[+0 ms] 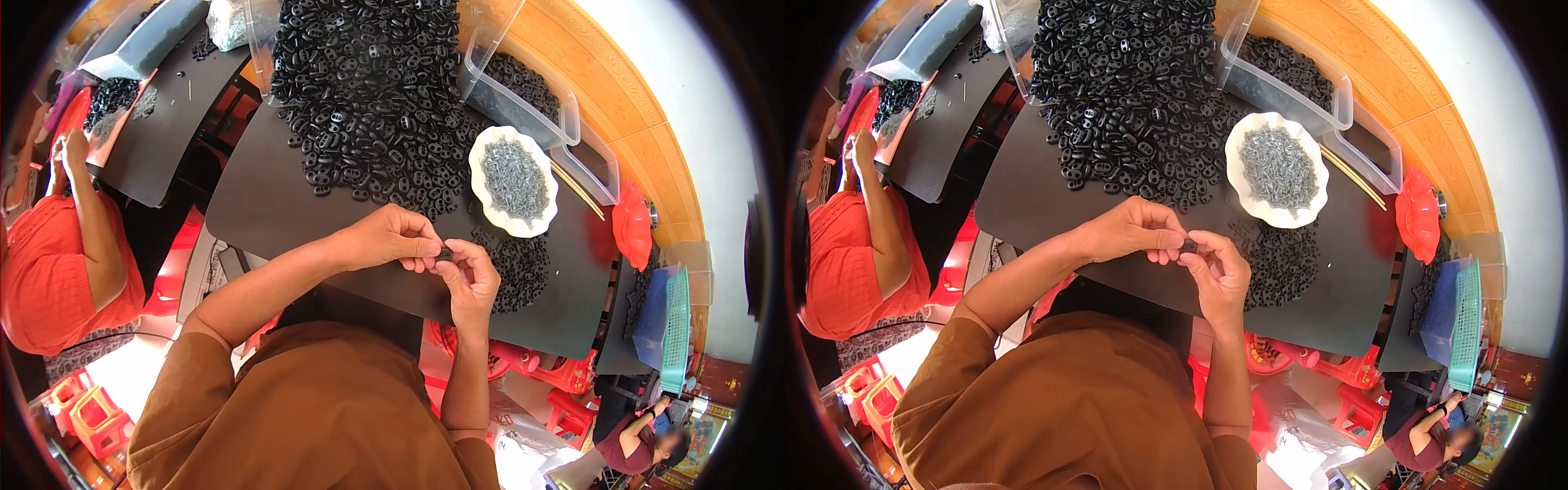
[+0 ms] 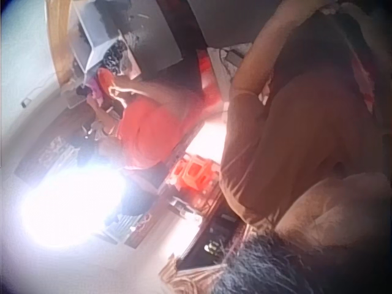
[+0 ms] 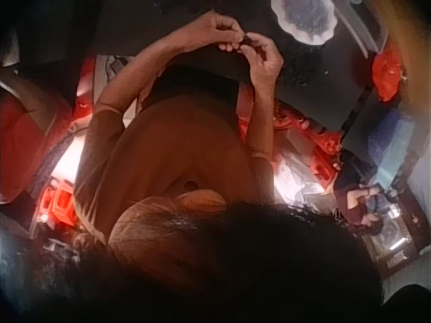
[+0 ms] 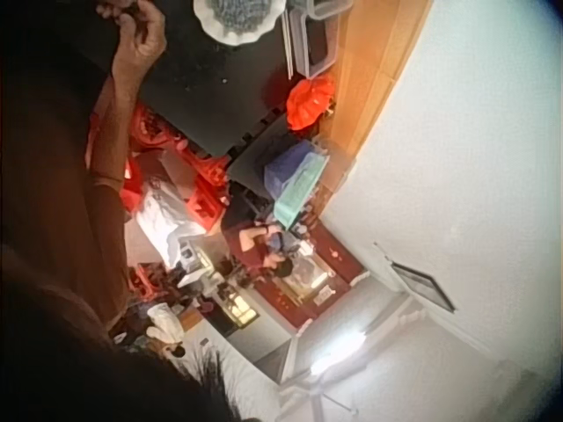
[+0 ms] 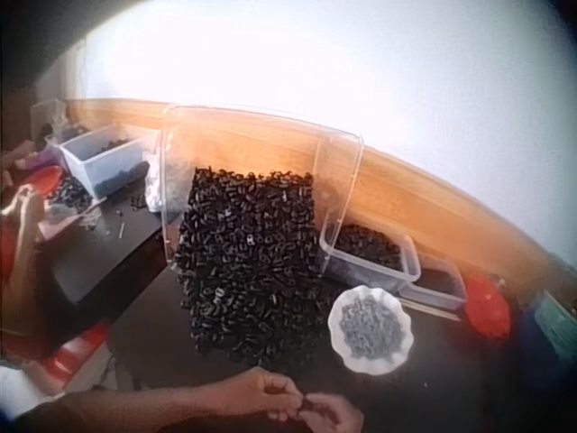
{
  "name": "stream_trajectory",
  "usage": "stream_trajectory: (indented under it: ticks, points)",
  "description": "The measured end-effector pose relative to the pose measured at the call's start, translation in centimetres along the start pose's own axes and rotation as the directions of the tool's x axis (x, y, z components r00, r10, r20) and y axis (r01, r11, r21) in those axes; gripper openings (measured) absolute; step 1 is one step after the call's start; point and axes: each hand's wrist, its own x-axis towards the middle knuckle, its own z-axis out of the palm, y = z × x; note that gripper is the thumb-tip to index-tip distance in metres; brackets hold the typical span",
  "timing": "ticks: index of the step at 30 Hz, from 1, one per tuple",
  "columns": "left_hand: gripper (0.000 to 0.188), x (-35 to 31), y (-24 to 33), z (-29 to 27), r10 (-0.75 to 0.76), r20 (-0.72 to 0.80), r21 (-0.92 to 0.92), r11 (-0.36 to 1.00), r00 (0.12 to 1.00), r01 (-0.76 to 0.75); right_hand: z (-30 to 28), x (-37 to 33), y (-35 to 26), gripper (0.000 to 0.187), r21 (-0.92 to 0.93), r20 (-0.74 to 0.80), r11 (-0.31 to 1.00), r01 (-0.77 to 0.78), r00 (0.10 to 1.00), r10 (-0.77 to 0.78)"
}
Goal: The person pours black plastic fasteners from a container onto a table and then repeatedly picks up individual fasteners and small metal pins to assemble them by hand. The person works continuously on this repetitive assembly task throughout the clip.
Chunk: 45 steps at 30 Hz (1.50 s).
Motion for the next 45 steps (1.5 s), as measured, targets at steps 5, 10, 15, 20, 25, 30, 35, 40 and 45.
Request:
stream_trajectory:
  ticks: [5, 10, 15, 20, 25, 30, 35, 40, 45]
  points:
    - [0.021, -0.08, 0.27, 0.27, -0.015, -0.004, -0.046, 0.999, 1.0, 0.015, -0.06, -0.01, -0.03, 0.025, -0.006, 0.002, 1.0, -0.02, 1.0, 0.02]
    - [0.018, 0.04, -0.15, 0.27, 0.043, 0.015, -0.011, 0.999, 0.999, -0.043, 0.06, -0.11, 0.01, 0.024, 0.011, -0.025, 1.0, 0.002, 1.0, -0.002]
    - [0.016, 0.09, -0.5, 0.08, 0.068, 0.015, 0.017, 0.998, 0.998, -0.068, -0.34, -0.1, 0.73, 0.025, -0.075, 0.016, 0.991, 0.109, 0.994, -0.108]
    - [0.016, -0.1, -0.4, 0.02, 0.052, 0.039, 0.003, 0.999, 0.998, -0.052, -0.08, -0.28, 0.21, 0.024, -0.223, 0.045, 0.959, 0.178, 0.984, -0.172]
    - [0.015, -0.12, -0.28, -0.15, 0.033, 0.073, 0.038, 0.999, 0.997, -0.036, -0.02, -0.49, 0.33, 0.024, -0.268, 0.06, 0.939, 0.216, 0.976, -0.207]
    - [0.017, -0.1, -0.43, -0.14, 0.048, 0.067, 0.011, 0.999, 0.997, -0.049, 0.18, -0.68, 0.19, 0.026, -0.201, 0.016, 0.969, 0.145, 0.989, -0.145]
    - [0.02, -0.07, -0.48, 0.04, 0.034, 0.025, -0.016, 0.999, 0.999, -0.033, 0.13, -0.44, 0.12, 0.03, -0.107, -0.017, 0.991, 0.083, 0.996, -0.085]
    - [0.021, -0.22, -0.38, 0.08, 0.026, 0.019, -0.028, 0.999, 0.999, -0.026, -0.26, -0.58, 0.63, 0.031, -0.073, -0.017, 0.996, 0.051, 0.998, -0.053]
    - [0.021, -0.29, -0.36, 0.13, 0.021, 0.011, -0.034, 0.999, 1.0, -0.021, -0.39, -0.53, 0.78, 0.033, -0.087, -0.018, 0.993, 0.076, 0.997, -0.077]
